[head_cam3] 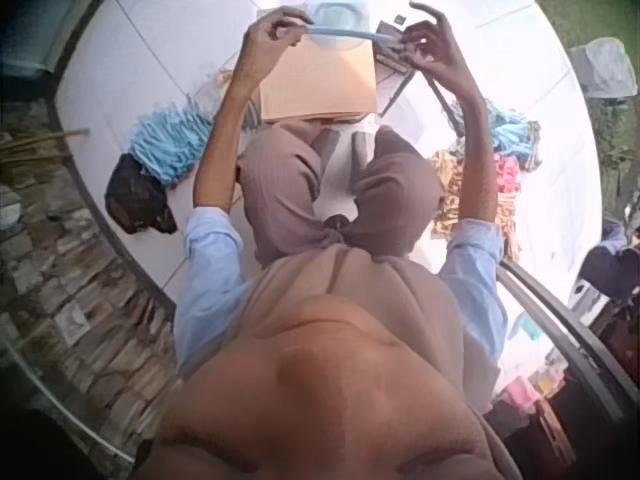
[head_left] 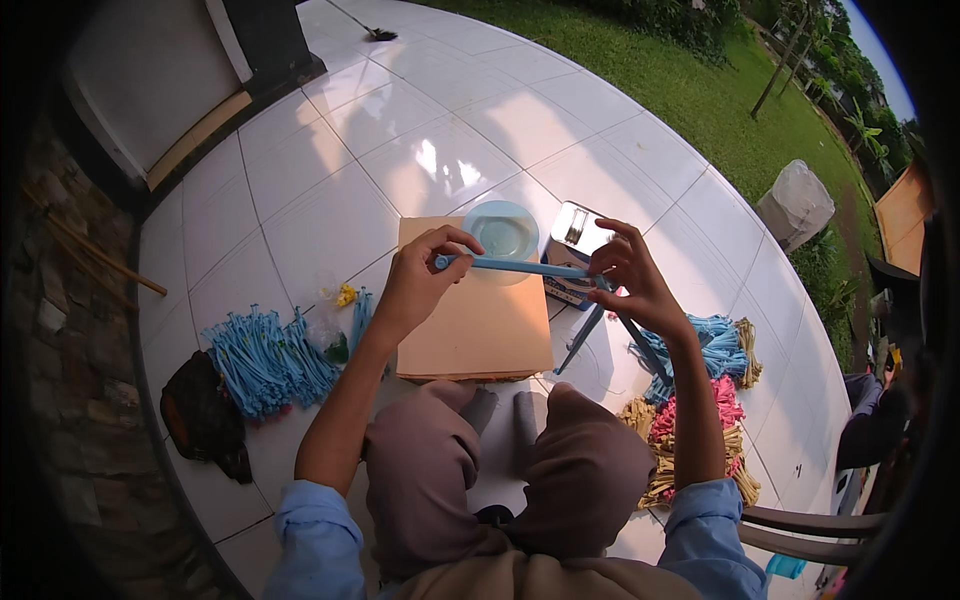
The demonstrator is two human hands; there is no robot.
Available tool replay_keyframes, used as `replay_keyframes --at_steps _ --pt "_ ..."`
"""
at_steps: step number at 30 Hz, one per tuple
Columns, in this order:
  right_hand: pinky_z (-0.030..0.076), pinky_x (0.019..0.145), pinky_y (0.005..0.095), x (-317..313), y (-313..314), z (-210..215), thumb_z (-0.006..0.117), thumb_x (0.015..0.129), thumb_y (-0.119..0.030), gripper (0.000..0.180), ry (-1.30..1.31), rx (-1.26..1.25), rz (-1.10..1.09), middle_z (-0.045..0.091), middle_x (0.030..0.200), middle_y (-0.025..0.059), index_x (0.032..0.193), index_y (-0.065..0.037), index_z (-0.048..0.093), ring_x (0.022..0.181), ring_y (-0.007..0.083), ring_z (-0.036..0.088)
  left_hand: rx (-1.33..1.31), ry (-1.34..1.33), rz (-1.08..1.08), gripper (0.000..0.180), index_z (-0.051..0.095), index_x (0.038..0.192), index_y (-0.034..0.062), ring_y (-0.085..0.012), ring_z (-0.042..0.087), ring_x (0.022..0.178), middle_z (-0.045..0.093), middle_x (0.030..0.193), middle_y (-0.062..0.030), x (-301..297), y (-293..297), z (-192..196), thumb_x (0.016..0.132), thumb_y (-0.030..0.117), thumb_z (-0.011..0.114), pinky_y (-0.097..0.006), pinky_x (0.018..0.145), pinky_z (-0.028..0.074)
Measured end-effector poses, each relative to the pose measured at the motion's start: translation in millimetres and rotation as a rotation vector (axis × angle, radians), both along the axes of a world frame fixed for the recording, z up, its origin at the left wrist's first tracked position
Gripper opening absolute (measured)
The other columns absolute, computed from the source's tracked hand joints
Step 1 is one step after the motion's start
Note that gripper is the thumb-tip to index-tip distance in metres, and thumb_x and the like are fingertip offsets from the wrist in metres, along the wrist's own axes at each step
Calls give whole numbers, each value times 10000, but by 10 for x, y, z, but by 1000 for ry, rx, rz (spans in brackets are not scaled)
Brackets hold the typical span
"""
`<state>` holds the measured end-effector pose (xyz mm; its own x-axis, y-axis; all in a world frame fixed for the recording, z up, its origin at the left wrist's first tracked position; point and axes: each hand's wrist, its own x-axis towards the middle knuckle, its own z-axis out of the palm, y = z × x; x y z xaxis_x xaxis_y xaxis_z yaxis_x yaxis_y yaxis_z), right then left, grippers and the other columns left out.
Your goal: The person applies glue to blue shoe straps using a small brush, then puts individual small plastic decorations into a bag.
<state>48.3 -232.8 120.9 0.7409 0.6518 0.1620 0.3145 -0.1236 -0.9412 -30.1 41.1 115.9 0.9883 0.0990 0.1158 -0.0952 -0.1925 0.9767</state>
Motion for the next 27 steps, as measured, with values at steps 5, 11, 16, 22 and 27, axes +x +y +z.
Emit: replay_keyframes --at_steps 5,11,16,22,27 --pt "476 821 311 194 58 -866 703 728 -36 667 -24 -72 -29 542 947 67 1292 -93 352 925 161 555 330 49 -43 224 701 959 128 -129 436 734 378 785 -16 61 -54 -840 867 17 529 -259 716 404" --pt "480 790 298 355 155 -1557 709 727 -24 654 -56 -19 -99 583 929 68 1272 -92 354 905 156 580 394 128 -17 321 699 992 136 -149 440 732 349 787 -38 259 -51 -1259 843 -50 484 -268 703 411" --pt "483 804 306 506 297 -1640 725 714 -27 674 -51 16 -106 586 926 69 1272 -79 349 901 156 584 518 73 73 374 694 1013 131 -166 448 711 356 793 -57 388 -6 -1277 785 -83 489 -277 655 418" --pt "486 820 330 564 289 -1702 738 685 -7 703 -80 32 -99 589 928 89 1269 -72 351 889 182 597 604 74 68 400 684 1018 169 -233 471 746 369 817 -92 402 -27 -1322 750 -84 529 -336 705 440" --pt "487 816 330 573 322 -1727 755 676 -18 719 -116 38 -102 588 928 95 1268 -63 351 876 190 602 608 72 82 404 681 1020 170 -234 463 739 363 807 -93 409 -17 -1316 748 -86 527 -335 697 435"
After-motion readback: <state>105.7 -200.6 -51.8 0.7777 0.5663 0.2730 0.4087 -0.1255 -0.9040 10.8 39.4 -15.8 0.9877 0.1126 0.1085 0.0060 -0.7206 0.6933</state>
